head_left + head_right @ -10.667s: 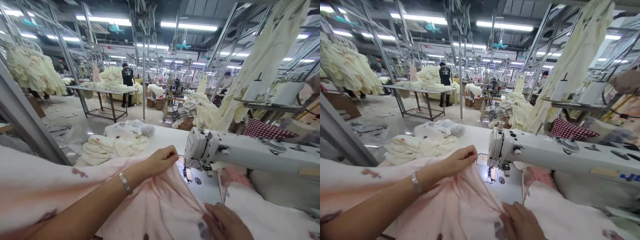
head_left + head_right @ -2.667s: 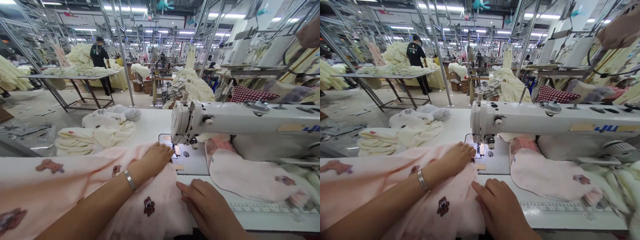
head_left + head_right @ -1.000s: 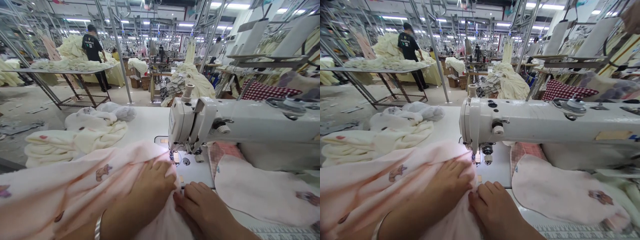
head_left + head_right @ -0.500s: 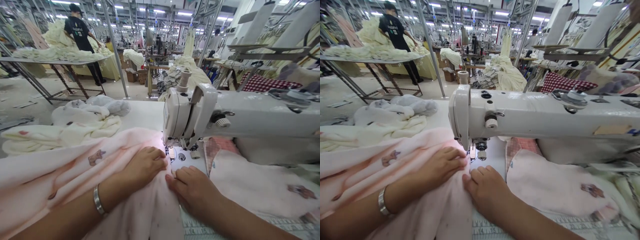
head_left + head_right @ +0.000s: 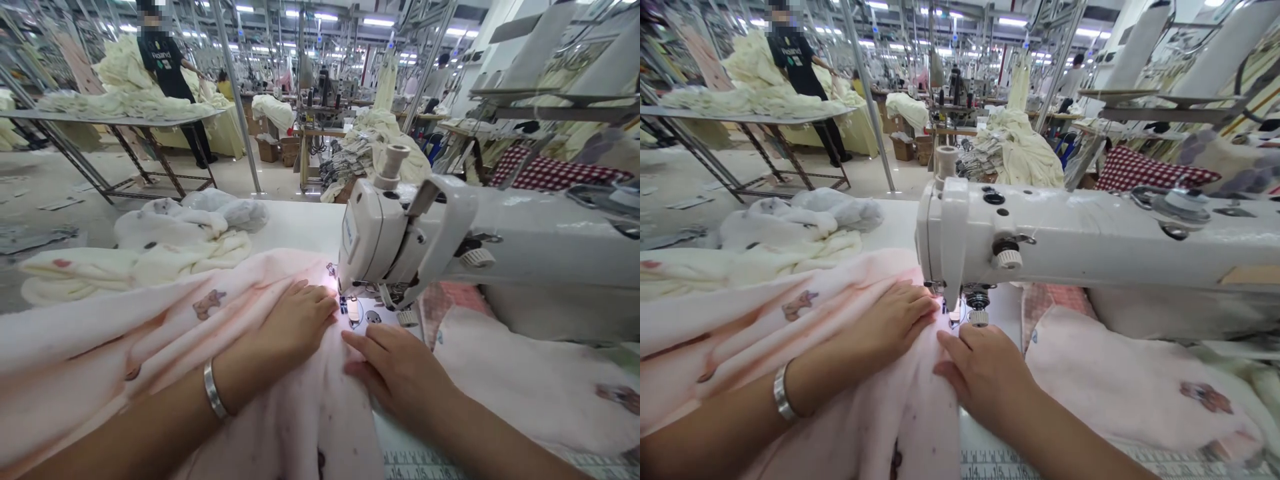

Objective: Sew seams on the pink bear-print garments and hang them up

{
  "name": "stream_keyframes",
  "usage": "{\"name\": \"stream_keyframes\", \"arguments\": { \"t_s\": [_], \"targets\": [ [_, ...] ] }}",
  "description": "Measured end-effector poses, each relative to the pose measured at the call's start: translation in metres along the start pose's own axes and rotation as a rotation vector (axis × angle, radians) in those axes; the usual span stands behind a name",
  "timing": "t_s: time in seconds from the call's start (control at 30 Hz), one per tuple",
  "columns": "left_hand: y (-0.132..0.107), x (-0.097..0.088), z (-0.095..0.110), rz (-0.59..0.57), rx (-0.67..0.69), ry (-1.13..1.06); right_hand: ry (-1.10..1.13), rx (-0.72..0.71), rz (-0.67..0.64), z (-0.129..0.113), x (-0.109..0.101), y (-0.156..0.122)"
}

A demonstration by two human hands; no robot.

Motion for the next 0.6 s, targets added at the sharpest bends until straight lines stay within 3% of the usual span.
{"name": "stream_keyframes", "arguments": {
  "t_s": [0.1,0.3,0.4,0.5,0.6],
  "targets": [
    [-0.005,0.002,-0.002,0.025,-0.084,-0.004,0.109,0.066,-0.011,-0.003,0.000,-0.004],
    [-0.005,0.000,-0.004,0.083,-0.069,0.016,0.155,-0.023,0.036,-0.007,0.002,-0.002],
    [0.019,-0.006,-0.008,0.098,0.042,-0.023,0.024,-0.021,0.109,0.016,0.001,-0.001],
    [0.057,-0.012,-0.018,0.086,0.141,-0.041,-0.105,0.062,0.206,0.041,-0.003,-0.005],
    [0.080,-0.020,-0.024,0.118,0.102,-0.038,-0.130,0.020,0.217,0.038,-0.006,-0.005]
  ]
}}
Point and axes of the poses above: each hand's wrist, its own y-axis towards the middle knuckle, its own x-axis out of the palm, z = x × y, the point moved 7 cm from there along y, towards the middle knuckle, and after that the axes turned 14 degrees about -x, right-handed, at the moved point
